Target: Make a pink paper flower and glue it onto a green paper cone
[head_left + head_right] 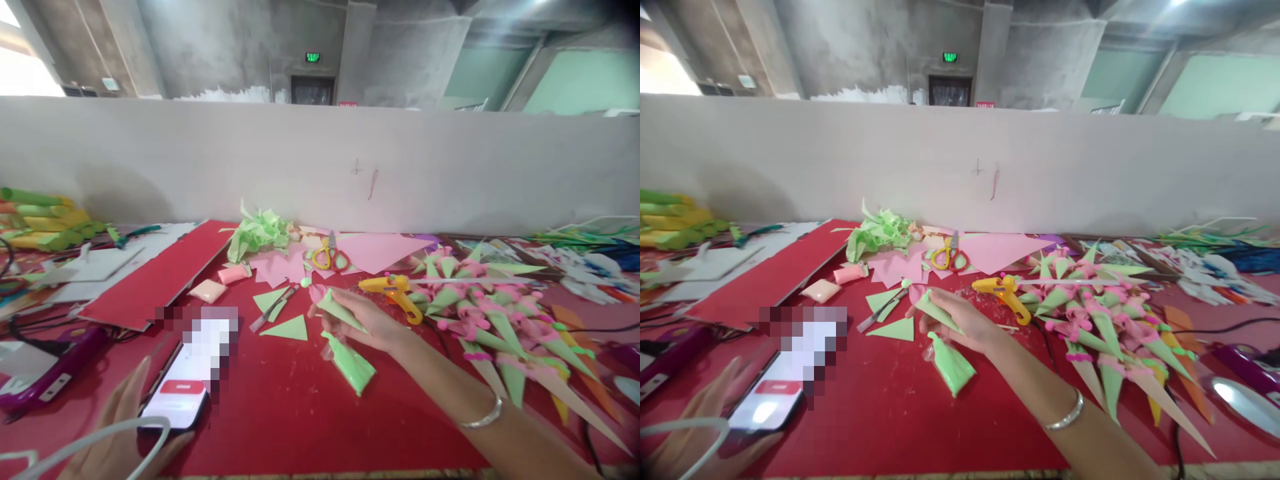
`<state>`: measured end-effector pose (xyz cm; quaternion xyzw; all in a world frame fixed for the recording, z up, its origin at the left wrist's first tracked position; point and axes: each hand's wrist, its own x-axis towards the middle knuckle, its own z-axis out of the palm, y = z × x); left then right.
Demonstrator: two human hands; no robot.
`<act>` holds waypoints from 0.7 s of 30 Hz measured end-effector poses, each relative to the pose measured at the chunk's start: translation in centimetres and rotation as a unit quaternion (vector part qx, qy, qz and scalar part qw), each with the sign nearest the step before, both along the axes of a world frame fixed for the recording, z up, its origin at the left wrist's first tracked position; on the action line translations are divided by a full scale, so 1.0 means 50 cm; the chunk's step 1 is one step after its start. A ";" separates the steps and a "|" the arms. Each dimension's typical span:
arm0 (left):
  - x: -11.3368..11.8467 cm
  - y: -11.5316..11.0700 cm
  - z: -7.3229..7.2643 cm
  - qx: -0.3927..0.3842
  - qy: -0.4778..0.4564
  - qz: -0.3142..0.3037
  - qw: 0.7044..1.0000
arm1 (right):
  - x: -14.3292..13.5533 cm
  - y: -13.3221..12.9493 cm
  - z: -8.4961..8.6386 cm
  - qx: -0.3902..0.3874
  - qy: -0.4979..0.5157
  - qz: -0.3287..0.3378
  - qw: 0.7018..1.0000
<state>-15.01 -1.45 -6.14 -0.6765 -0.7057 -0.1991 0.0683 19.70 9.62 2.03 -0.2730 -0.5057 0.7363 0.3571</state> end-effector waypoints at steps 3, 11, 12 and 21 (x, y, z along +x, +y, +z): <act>0.006 0.032 0.013 0.017 -0.002 -0.013 1.000 | 0.009 -0.012 -0.004 -0.096 0.099 -0.002 0.990; 0.126 0.087 0.091 0.096 0.037 -0.088 0.991 | 0.013 -0.011 -0.033 -0.083 0.130 -0.125 0.980; 0.160 0.089 0.109 0.073 0.010 -0.125 0.989 | 0.012 -0.011 -0.036 -0.052 0.119 -0.143 0.981; 0.390 0.185 0.125 -0.332 -0.539 -0.358 0.686 | -0.008 -0.020 -0.079 0.160 -0.033 -0.175 0.971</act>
